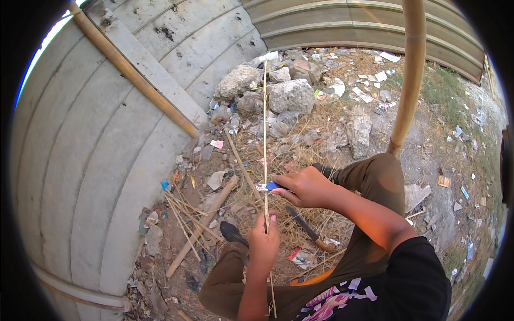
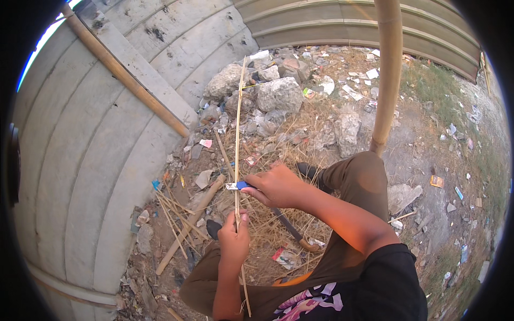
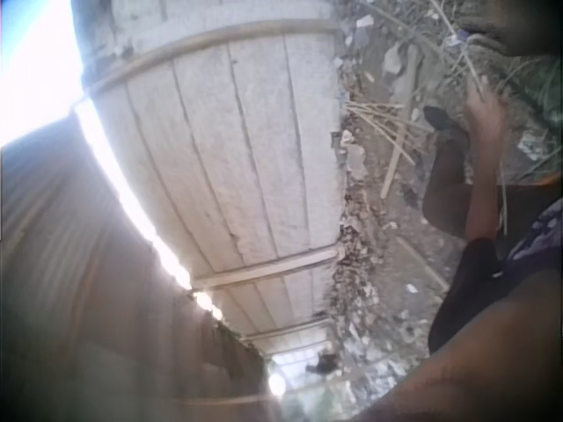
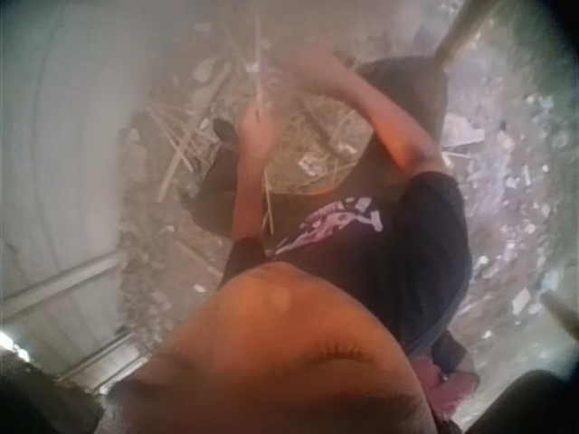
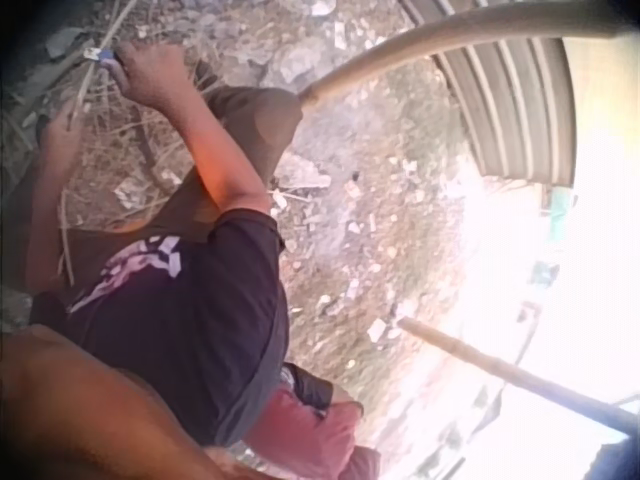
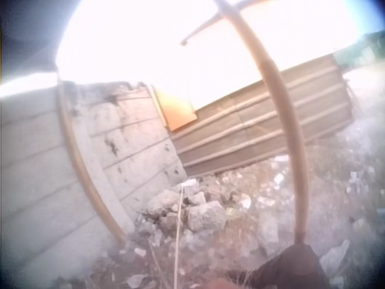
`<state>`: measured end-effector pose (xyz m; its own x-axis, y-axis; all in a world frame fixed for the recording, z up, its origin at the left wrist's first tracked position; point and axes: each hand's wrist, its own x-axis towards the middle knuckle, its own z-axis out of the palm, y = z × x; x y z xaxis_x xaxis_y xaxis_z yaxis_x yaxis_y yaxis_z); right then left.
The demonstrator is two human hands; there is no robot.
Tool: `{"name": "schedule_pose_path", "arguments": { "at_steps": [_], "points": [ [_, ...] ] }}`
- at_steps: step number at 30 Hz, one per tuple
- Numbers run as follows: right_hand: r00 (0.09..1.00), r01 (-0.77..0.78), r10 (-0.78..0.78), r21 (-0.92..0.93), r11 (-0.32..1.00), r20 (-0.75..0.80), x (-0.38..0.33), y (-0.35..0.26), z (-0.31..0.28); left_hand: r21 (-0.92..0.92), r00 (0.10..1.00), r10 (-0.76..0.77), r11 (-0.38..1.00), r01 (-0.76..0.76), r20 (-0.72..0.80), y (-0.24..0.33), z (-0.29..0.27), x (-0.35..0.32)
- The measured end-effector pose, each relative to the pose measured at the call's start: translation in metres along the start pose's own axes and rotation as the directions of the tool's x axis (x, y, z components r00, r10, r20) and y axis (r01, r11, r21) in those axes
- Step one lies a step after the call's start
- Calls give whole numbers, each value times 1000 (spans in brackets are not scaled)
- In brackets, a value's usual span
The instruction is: The person sits on the ground and uses a blue utility knife to shave and split a long bamboo stick. They hold the stick with one hand and carefully scrape along its length to remove thin strips. Later, they use a larger knife to further split the bamboo.
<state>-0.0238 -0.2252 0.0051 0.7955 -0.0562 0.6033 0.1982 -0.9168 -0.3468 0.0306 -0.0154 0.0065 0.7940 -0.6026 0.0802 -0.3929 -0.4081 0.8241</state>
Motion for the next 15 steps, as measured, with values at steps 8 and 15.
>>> {"name": "schedule_pose_path", "arguments": {
  "at_steps": [8, 15],
  "points": [
    [995, 28, -29, -20, 999, -98, -2, -3, 2, 32, 1000, 17, 999, -16, -22, 20, -11, -14],
    [998, -1, -1, -26, 1000, -68, -4, -5, 9, 129, 996, -58, 989, 66, -63, 31, -16, -41]
  ]
}}
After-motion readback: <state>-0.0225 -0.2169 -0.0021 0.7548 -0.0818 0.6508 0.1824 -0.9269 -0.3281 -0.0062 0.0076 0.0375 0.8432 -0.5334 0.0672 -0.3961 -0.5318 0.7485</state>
